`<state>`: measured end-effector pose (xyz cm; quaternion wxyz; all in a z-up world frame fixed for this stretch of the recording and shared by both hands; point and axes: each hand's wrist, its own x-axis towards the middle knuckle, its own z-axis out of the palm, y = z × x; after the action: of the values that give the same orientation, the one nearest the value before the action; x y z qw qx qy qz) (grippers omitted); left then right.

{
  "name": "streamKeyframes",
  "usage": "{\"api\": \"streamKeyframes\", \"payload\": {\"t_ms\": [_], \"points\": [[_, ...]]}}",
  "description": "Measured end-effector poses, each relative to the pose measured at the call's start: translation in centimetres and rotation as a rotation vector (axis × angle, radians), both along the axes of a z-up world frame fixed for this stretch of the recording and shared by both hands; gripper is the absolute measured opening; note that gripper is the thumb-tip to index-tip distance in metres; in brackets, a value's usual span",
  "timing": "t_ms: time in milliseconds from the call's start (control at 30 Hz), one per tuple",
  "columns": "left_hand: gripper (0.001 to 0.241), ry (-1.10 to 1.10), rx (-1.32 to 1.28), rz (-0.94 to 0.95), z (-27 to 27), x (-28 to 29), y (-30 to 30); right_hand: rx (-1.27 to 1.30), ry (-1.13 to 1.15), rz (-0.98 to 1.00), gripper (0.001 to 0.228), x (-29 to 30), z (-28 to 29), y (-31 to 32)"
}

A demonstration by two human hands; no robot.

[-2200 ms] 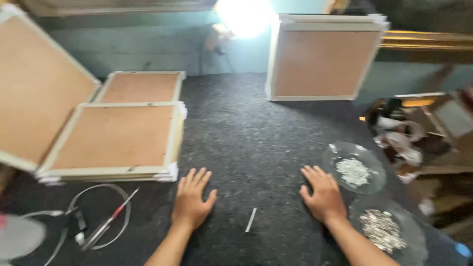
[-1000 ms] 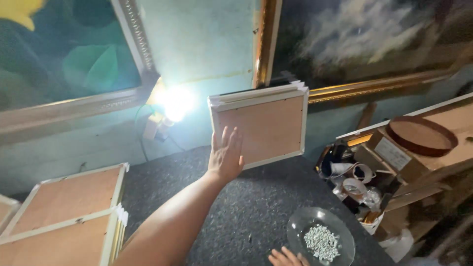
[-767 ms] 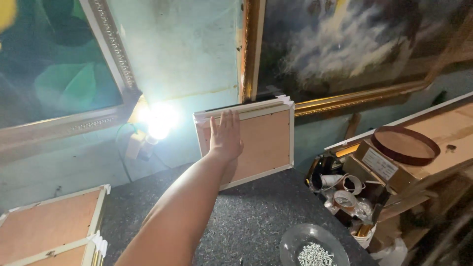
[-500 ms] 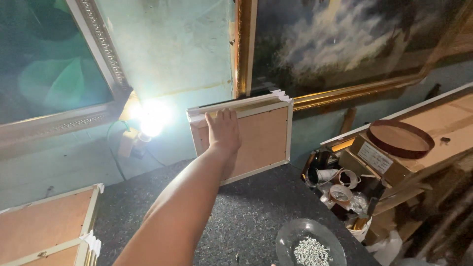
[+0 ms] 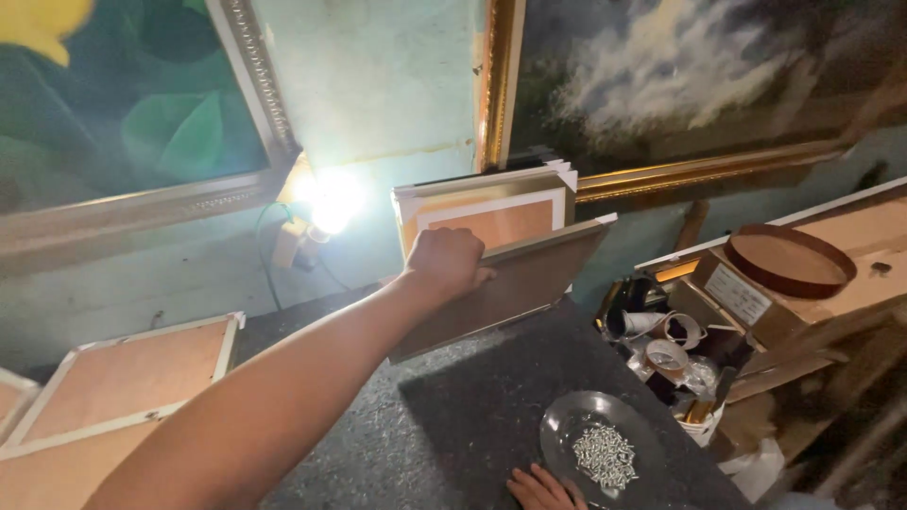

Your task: Assembling picture frames by inserting metal fasteners to secure the backing using a hand tool.

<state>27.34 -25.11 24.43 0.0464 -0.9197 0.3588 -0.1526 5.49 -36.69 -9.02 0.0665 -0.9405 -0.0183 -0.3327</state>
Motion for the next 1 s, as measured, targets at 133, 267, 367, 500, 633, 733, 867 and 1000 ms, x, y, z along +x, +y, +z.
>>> {"api": "streamKeyframes", "payload": {"t_ms": [133, 267, 367, 500, 633, 733, 867, 1000], "points": [[0.046, -0.034, -0.134, 0.069, 0.9, -5.4, 7.5, 0.053, 0.770, 0.034, 0.051, -0.8, 4.1, -0.6], [0.051, 0.303, -0.314, 0.469, 3.0, -12.5, 14.3, 0.190, 0.482, 0.166, 0.054, -2.4, 6.7, 0.5], [0.063, 0.539, -0.580, 0.693, -0.3, -15.5, 18.7, 0.216, 0.441, 0.191, 0.043, -3.7, 9.7, 1.5], [0.063, 0.727, -0.758, 0.891, -7.0, -19.7, 22.4, 0.357, 0.410, 0.289, 0.043, -3.8, 10.1, 1.2], [0.057, 0.796, -0.884, 0.984, -14.4, -23.5, 23.8, 0.334, 0.449, 0.268, 0.043, -4.3, 10.1, 1.6], [0.055, 0.904, -1.105, 0.969, -19.7, -24.9, 24.1, 0.308, 0.403, 0.257, 0.039, -4.3, 9.6, 1.7], [0.066, 0.621, -0.592, 1.018, -21.2, -25.2, 22.9, 0.297, 0.418, 0.229, 0.040, -4.1, 9.9, 1.6], [0.058, 0.257, -0.595, 0.957, -23.8, -26.6, 22.2, 0.274, 0.389, 0.208, 0.039, -3.8, 9.1, 1.6]]}}
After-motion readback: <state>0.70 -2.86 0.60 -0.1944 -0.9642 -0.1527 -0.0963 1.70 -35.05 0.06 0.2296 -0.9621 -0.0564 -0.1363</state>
